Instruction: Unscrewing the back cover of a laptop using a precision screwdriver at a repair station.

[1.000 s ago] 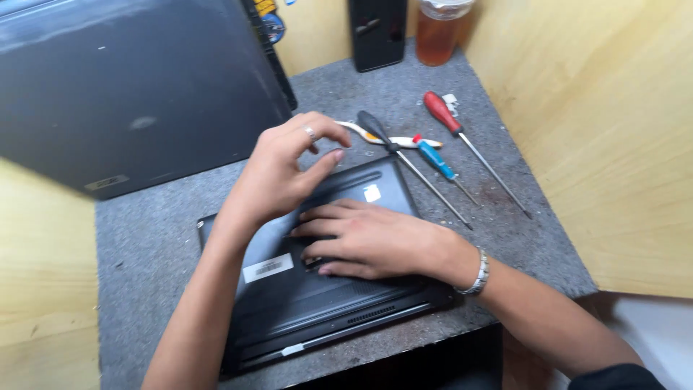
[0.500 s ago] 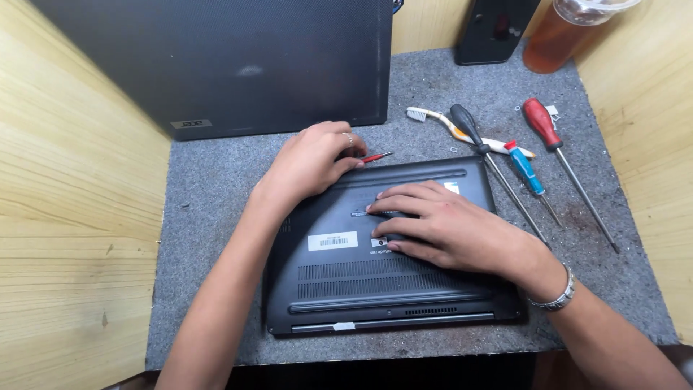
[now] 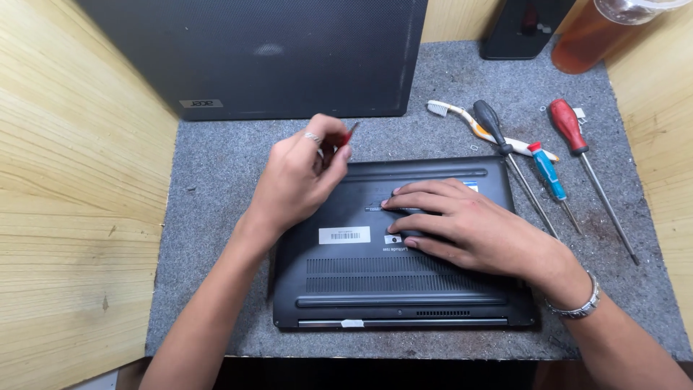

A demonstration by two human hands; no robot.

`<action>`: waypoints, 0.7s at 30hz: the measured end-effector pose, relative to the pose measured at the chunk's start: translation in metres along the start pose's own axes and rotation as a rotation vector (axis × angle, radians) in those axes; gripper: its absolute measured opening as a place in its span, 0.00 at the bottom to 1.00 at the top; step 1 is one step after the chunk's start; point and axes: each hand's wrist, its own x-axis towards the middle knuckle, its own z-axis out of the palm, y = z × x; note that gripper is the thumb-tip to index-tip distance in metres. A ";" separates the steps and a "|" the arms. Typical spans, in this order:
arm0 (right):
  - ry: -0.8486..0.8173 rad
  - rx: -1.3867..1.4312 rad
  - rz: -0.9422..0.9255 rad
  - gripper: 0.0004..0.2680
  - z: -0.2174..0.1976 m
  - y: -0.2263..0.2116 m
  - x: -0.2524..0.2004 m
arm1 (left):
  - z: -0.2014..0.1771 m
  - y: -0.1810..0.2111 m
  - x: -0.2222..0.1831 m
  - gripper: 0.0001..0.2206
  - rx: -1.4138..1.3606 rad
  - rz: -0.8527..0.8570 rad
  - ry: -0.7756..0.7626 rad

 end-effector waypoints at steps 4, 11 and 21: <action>-0.027 0.028 -0.108 0.10 0.000 0.011 -0.002 | -0.032 0.030 -0.021 0.07 -0.311 -0.168 -0.072; -0.029 0.034 -0.077 0.10 0.000 0.007 0.001 | -0.044 0.037 -0.034 0.14 -0.809 -0.231 -0.182; -0.039 -0.068 -0.006 0.11 0.012 0.012 -0.001 | -0.059 0.059 -0.121 0.08 -0.855 -0.396 0.197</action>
